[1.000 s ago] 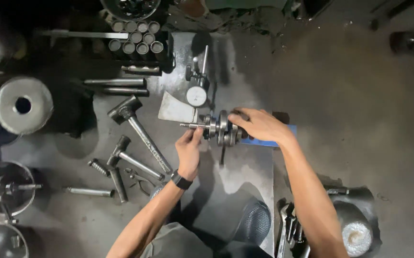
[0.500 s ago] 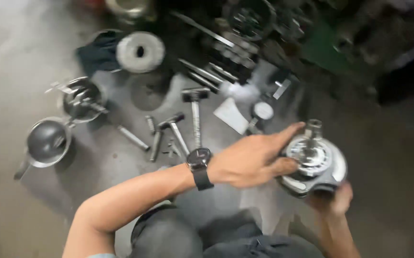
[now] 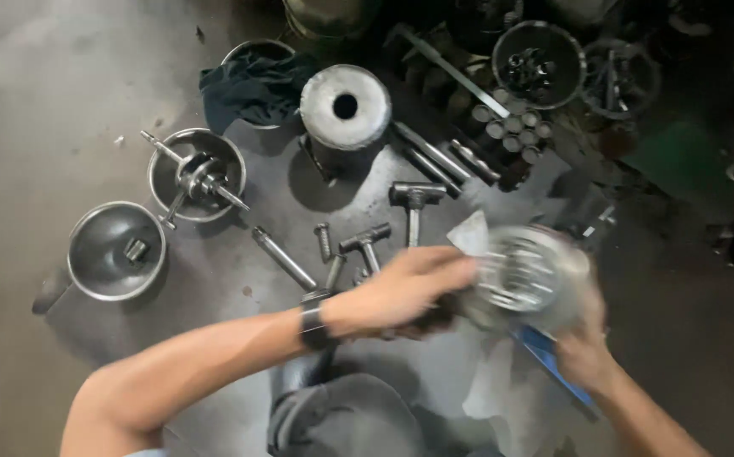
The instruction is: Inspecting and measuring motorcycle crankshaft and engine components using a dial indicator.
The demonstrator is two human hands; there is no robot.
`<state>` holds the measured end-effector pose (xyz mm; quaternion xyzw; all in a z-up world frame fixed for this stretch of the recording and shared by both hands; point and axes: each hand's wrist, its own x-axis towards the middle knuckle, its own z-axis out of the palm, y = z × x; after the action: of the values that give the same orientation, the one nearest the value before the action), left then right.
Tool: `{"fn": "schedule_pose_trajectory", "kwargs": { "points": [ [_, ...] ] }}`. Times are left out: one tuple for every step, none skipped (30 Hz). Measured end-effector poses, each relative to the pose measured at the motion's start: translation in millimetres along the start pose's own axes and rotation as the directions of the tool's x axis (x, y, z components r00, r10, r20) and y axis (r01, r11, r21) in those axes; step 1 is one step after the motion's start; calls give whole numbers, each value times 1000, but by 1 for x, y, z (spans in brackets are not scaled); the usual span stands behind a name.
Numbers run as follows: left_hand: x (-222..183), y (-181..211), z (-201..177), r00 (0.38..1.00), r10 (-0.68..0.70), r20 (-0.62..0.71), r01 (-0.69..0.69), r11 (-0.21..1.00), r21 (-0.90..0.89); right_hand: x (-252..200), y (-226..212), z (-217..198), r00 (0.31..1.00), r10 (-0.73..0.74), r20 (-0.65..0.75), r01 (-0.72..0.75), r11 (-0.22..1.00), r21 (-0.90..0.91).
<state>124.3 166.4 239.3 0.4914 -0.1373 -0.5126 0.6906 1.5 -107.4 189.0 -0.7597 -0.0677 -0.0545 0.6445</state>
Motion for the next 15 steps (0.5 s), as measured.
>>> {"fn": "schedule_pose_trajectory", "kwargs": {
  "points": [
    [-16, 5, -28, 1000, -5, 8, 5, 1000, -7, 26, 6, 23, 1000, 10, -4, -10, 1000, -5],
    [-32, 10, -55, 990, -12, -137, 20, 998, 52, 52, 12, 46, 992, 107, 63, -100, 990, -103],
    [-46, 17, -82, 961, -15, -278, 48, 993, 112, 78, 18, 68, 971, 209, 116, -183, 962, -203],
    [-55, 14, -111, 963, -25, -269, 56, 993, 108, 89, 55, 94, 970, 219, 107, -194, 960, -203],
    [-65, 10, -138, 924, -39, -379, 60, 997, 45, 97, 91, 120, 922, 380, 78, -300, 827, -476],
    [-74, 5, -165, 873, -60, -484, 58, 998, -18, 104, 127, 145, 854, 520, 7, -365, 610, -703],
    [-77, 0, -190, 875, -67, -480, 62, 998, -26, 95, 155, 164, 849, 528, 4, -371, 603, -706],
    [-79, -7, -214, 851, -60, -521, 42, 998, -45, 85, 183, 183, 774, 632, -39, -447, 500, -742],
    [-81, -13, -237, 823, -50, -566, 17, 998, -63, 77, 211, 201, 689, 720, -86, -503, 388, -772],
    [-76, -18, -253, 823, -54, -565, 16, 997, -71, 77, 213, 214, 685, 724, -86, -502, 382, -776],
    [-72, -24, -267, 816, -42, -577, -29, 993, -112, 76, 215, 226, 683, 715, -149, -540, 356, -763],
    [-68, -31, -280, 807, -30, -589, -74, 986, -152, 73, 216, 237, 679, 703, -212, -576, 330, -748],
    [-61, -34, -290, 806, -35, -592, -75, 984, -160, 68, 223, 239, 676, 707, -208, -573, 326, -752],
    [-54, -36, -299, 813, -25, -581, -104, 976, -189, 63, 230, 241, 713, 664, -224, -567, 359, -742],
    [-48, -40, -306, 821, -16, -570, -133, 967, -219, 55, 235, 242, 746, 620, -242, -560, 389, -732]
  ]
}}
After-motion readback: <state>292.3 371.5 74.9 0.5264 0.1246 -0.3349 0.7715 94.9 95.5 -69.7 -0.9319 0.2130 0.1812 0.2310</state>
